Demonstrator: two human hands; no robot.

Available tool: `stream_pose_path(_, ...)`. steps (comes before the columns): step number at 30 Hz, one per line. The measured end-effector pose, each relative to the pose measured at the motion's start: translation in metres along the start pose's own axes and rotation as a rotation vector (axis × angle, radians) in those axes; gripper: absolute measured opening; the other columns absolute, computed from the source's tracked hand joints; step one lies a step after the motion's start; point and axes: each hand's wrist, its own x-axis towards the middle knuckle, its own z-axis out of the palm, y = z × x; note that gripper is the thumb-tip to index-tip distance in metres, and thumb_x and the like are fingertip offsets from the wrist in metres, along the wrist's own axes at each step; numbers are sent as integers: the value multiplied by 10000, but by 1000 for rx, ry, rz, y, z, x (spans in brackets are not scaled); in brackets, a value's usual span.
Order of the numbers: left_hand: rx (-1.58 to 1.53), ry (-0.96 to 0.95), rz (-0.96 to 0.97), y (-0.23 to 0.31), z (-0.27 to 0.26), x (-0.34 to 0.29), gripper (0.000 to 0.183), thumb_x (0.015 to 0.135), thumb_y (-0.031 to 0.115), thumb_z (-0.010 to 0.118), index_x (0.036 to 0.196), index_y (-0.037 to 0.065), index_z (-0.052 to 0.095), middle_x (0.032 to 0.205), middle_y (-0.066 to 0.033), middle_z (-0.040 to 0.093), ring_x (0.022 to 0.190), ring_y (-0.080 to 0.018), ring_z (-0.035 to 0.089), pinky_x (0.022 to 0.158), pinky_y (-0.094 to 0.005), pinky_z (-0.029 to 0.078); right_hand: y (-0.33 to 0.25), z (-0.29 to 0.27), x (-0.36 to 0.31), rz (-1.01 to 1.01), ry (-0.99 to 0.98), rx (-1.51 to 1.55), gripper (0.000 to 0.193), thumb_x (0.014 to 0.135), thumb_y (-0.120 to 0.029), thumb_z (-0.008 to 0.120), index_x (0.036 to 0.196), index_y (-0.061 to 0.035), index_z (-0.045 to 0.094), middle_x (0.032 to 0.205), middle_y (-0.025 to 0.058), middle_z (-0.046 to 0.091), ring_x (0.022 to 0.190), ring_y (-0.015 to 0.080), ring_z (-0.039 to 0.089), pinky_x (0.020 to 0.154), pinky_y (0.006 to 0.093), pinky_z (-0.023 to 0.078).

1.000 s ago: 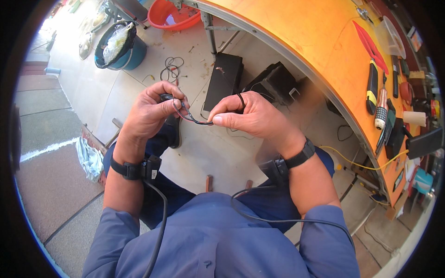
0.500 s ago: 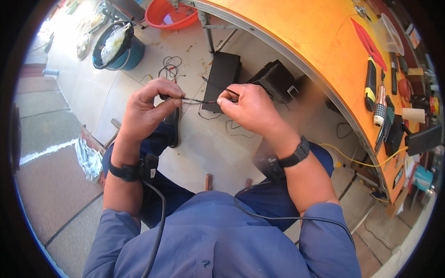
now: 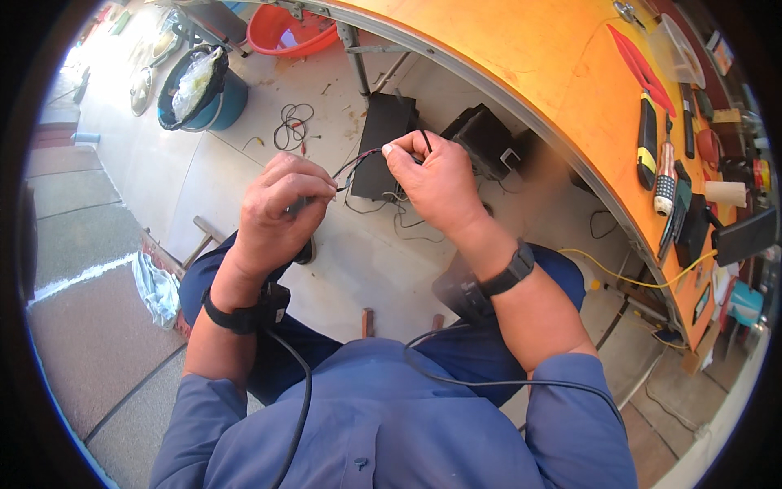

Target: The person sits on a low stool under a workbench and handles several black power adapters and wires. They untangle and strip wire ends, then use red-handled scissors to trim the exposed conductors.

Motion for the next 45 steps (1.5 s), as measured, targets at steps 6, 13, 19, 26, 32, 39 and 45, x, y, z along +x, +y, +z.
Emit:
stream_pose_path(6,69,-199,-86,-4,3,-6,195,750,11,715,935,66,685,959,-70,676,903,-272,612,788,-355,507,-3,-2,-1,84,-29,267,140,948,-137,674,928,1,677,759,-79,574,652,1,442,568,177,361)
stream_pose_path(13,-377,-92,-604,-13,19,-10,313,958,155,625,1245,33,604,1115,-100,685,1029,-228,635,882,-318,487,-6,2,-6,93,-150,310,170,978,-181,637,994,-18,682,615,-118,435,493,-16,286,447,198,202)
stream_pose_path(19,-1001,-15,-827,-13,13,-10,341,1031,175,526,1328,7,525,1159,-125,680,1042,-196,665,824,-268,491,-9,1,-8,109,-266,313,171,969,-198,648,983,-32,689,612,-117,443,502,-12,297,458,195,211)
stream_pose_path(26,-1163,50,-848,-23,2,-13,270,1002,188,588,1207,13,597,959,-98,697,897,-189,687,737,-266,510,-13,-5,-7,105,-383,160,177,941,-197,685,965,-22,692,677,-85,533,588,-3,407,524,190,316)
stream_pose_path(32,-1051,-61,-815,-29,-13,-11,174,943,128,671,1082,25,652,907,-87,694,856,-173,678,757,-259,519,-15,-13,-5,134,-482,17,145,879,-157,715,905,-15,711,748,-32,647,672,33,517,612,214,428)
stream_pose_path(39,-677,-227,-709,-17,-18,-1,112,888,27,697,997,26,672,932,-45,684,874,-133,645,773,-265,505,-7,-6,-6,-187,-331,-486,213,841,-235,657,906,-40,711,720,130,660,632,270,612,629,350,495)
stream_pose_path(45,-228,-221,-263,-5,-16,6,160,776,-9,739,899,79,685,920,-25,697,898,-182,651,792,-318,492,1,-3,-4,-81,-205,-471,227,873,-244,652,911,-26,700,705,99,666,642,250,626,618,361,492)
